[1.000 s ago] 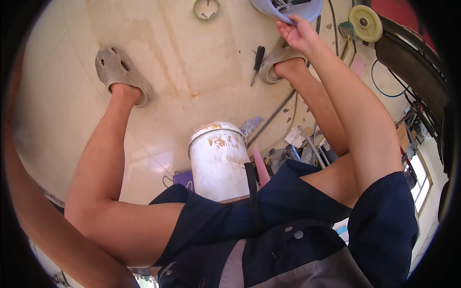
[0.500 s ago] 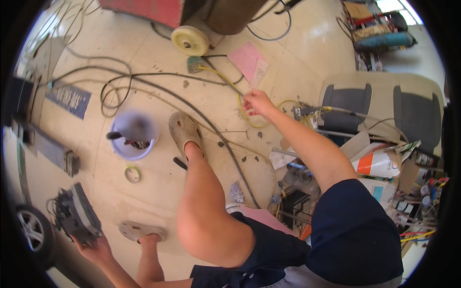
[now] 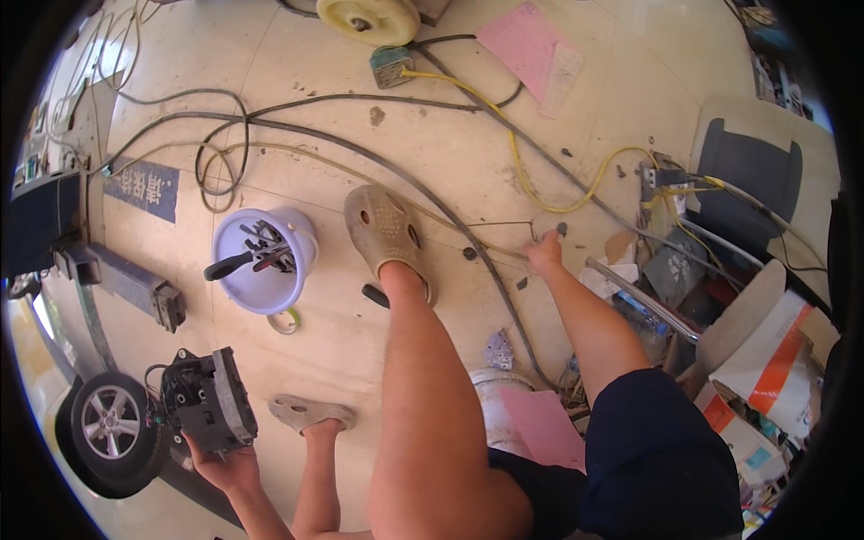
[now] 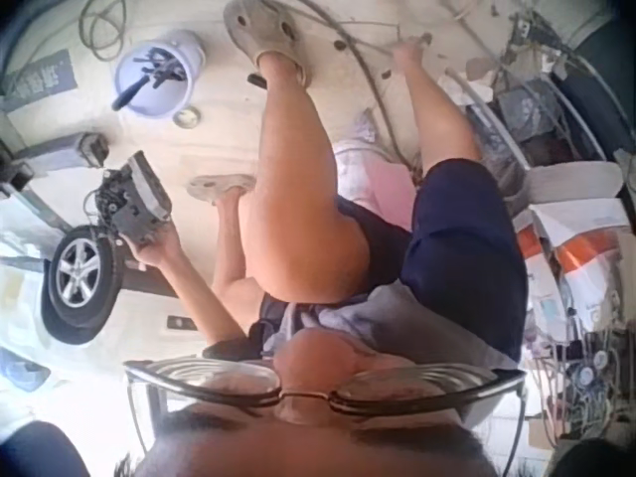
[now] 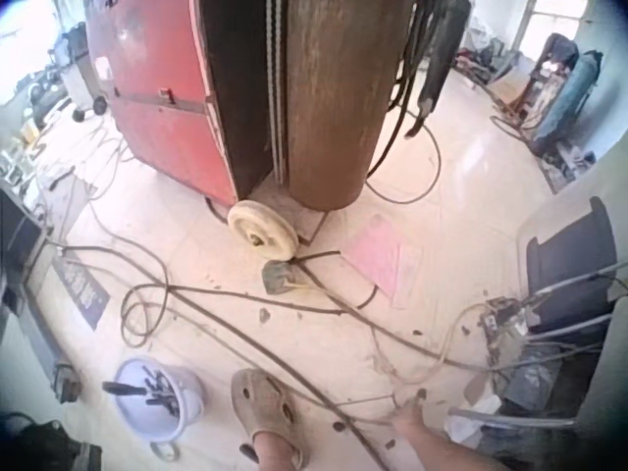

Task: The person disassembles a car component by detaching wires and removing screws with a screwdriver. They place the screws and smaller detached parts into a purple bowl while sitting on a bucket.

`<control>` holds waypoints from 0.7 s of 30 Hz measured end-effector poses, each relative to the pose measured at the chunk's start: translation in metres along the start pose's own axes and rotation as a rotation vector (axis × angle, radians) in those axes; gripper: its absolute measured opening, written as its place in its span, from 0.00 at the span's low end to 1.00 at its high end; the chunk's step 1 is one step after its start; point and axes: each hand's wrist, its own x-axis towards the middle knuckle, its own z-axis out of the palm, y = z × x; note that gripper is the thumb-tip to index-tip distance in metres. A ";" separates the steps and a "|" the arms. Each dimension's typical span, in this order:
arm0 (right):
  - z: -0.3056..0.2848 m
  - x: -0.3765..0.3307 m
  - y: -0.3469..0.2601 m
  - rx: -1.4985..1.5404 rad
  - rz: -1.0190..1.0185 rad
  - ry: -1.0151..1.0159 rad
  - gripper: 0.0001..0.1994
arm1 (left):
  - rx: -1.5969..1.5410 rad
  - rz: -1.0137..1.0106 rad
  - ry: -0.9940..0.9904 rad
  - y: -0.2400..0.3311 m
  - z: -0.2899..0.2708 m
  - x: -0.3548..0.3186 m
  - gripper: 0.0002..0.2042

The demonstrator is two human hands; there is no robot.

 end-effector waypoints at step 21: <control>-0.028 0.008 -0.027 -0.129 -0.217 -0.070 0.22 | -0.035 0.063 0.138 -0.009 -0.005 -0.044 0.26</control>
